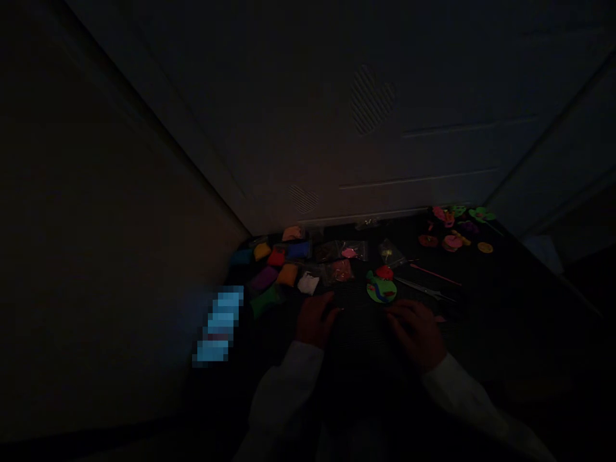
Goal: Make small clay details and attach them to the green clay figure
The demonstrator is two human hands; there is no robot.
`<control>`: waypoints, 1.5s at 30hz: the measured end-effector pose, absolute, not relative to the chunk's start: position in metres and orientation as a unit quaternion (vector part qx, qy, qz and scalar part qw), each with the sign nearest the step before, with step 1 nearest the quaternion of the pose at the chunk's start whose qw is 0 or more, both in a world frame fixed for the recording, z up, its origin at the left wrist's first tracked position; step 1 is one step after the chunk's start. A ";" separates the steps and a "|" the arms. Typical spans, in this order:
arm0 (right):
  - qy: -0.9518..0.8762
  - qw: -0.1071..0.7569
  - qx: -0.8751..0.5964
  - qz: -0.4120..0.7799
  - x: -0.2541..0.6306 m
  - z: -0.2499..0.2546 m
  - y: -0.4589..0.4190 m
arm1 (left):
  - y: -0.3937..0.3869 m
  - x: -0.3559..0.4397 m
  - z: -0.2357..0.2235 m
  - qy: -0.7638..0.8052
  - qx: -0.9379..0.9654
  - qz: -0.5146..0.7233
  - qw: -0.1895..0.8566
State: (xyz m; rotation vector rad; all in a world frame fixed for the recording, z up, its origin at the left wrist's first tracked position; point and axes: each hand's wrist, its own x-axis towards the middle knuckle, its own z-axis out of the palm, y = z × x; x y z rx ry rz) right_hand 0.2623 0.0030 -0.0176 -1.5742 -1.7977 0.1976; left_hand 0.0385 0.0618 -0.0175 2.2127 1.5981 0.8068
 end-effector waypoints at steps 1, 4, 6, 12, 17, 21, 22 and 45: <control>-0.698 0.361 -0.614 0.079 0.263 -0.017 0.003 | 0.065 0.033 -0.014 0.569 0.761 0.283 0.135; -0.698 0.358 -0.615 0.084 0.263 -0.017 0.003 | 0.080 0.020 0.000 0.605 0.736 0.285 0.104; -0.699 0.359 -0.613 0.084 0.262 -0.018 0.003 | 0.097 0.021 0.011 0.620 0.727 0.280 0.092; -0.695 0.364 -0.617 0.064 0.261 -0.026 0.005 | 0.163 0.081 0.031 0.648 0.721 0.227 0.093; -0.684 0.367 -0.629 0.048 0.259 -0.025 0.004 | 0.201 0.113 0.025 0.682 0.704 0.148 0.132; -0.685 0.355 -0.634 0.041 0.258 -0.020 0.004 | 0.210 0.106 0.016 0.673 0.710 0.124 0.168; -0.686 0.348 -0.638 0.044 0.258 -0.019 0.005 | 0.209 0.103 0.015 0.668 0.712 0.128 0.173; -0.603 0.128 -0.787 0.021 0.337 -0.013 0.043 | 0.182 0.060 0.019 0.687 0.693 0.184 0.115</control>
